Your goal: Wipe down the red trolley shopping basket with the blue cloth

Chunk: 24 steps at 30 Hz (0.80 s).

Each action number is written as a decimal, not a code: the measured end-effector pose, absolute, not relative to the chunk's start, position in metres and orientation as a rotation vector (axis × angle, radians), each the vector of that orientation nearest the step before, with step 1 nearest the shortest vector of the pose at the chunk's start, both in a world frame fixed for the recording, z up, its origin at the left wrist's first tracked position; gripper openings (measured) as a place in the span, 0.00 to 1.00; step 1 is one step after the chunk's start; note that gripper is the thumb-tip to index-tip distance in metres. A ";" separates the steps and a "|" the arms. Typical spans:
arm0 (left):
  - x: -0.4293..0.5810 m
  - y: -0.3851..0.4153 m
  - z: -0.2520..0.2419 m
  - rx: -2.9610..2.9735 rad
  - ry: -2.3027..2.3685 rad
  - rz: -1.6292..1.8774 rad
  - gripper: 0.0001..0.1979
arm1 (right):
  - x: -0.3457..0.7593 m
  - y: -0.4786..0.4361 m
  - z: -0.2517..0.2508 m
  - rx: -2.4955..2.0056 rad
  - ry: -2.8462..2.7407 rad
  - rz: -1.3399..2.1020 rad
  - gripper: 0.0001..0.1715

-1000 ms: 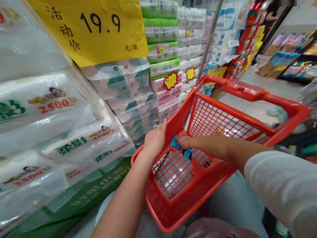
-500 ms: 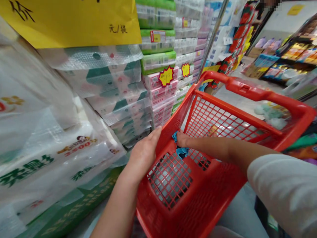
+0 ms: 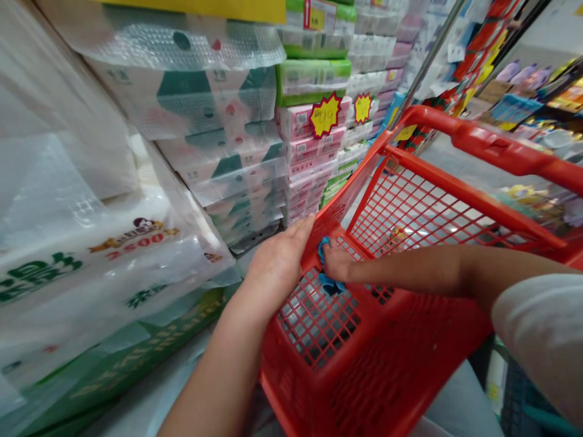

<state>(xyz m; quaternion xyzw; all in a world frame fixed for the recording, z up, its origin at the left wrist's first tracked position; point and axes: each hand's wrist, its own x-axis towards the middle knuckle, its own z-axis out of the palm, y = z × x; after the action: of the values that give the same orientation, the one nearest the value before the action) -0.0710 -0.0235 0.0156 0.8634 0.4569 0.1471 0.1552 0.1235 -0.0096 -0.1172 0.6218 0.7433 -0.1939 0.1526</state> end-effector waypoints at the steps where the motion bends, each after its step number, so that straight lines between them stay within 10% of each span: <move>1: -0.070 -0.023 0.016 2.463 1.310 0.423 0.35 | 0.118 -0.021 -0.117 1.681 2.215 -0.572 0.30; 24: -0.071 -0.017 0.009 2.528 1.167 0.618 0.33 | 0.087 -0.072 -0.097 0.089 2.735 -0.680 0.22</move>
<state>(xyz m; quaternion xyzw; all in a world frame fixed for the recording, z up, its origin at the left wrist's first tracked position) -0.0709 -0.0167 0.0086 0.8770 0.4050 0.2146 0.1442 0.0867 -0.0716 -0.0968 0.0313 0.9574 -0.2382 0.1604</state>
